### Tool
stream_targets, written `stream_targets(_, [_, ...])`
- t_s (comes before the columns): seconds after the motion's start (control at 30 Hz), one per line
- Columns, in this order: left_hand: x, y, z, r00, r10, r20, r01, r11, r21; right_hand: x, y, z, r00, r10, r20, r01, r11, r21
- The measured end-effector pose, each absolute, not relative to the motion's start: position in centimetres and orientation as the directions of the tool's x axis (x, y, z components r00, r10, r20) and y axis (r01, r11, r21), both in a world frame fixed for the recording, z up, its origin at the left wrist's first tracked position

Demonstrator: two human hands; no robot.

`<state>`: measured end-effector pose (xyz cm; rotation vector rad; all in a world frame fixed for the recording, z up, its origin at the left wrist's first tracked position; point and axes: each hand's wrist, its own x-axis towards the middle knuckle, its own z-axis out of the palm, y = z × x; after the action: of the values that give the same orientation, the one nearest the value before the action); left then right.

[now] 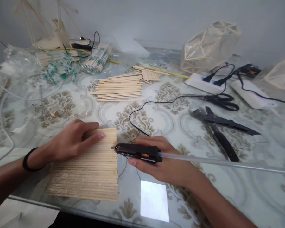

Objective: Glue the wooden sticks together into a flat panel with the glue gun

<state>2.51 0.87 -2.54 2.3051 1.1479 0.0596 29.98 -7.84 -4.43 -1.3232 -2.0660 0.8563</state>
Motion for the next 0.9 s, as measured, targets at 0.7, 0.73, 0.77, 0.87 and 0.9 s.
stream_targets(0.7, [2.7,0.8,-2.4,0.666,0.721,-0.193,0.674,-0.469,0.571,29.6,-7.9,-3.6,-0.39,0.921,-0.01,0.529,0.216,-0.821])
stream_targets(0.73, [2.7,0.8,-2.4,0.665,0.72,-0.196,0.675,-0.468,0.57,29.6,-7.9,-3.4,-0.392,0.92,-0.017,0.518,0.205,-0.831])
stream_targets(0.77, [2.7,0.8,-2.4,0.664,0.72,-0.199,0.677,-0.467,0.569,29.6,-7.9,-3.4,-0.391,0.92,-0.018,0.507,0.199,-0.839])
stream_targets(0.87, [2.7,0.9,-2.5,0.654,0.728,-0.206,0.688,-0.46,0.561,29.8,-7.9,-3.4,-0.394,0.919,-0.016,0.49,0.195,-0.85])
stream_targets(0.9, [2.7,1.0,-2.5,0.65,0.732,-0.204,0.692,-0.459,0.557,29.9,-7.9,-3.5,-0.393,0.919,-0.013,0.49,0.197,-0.849])
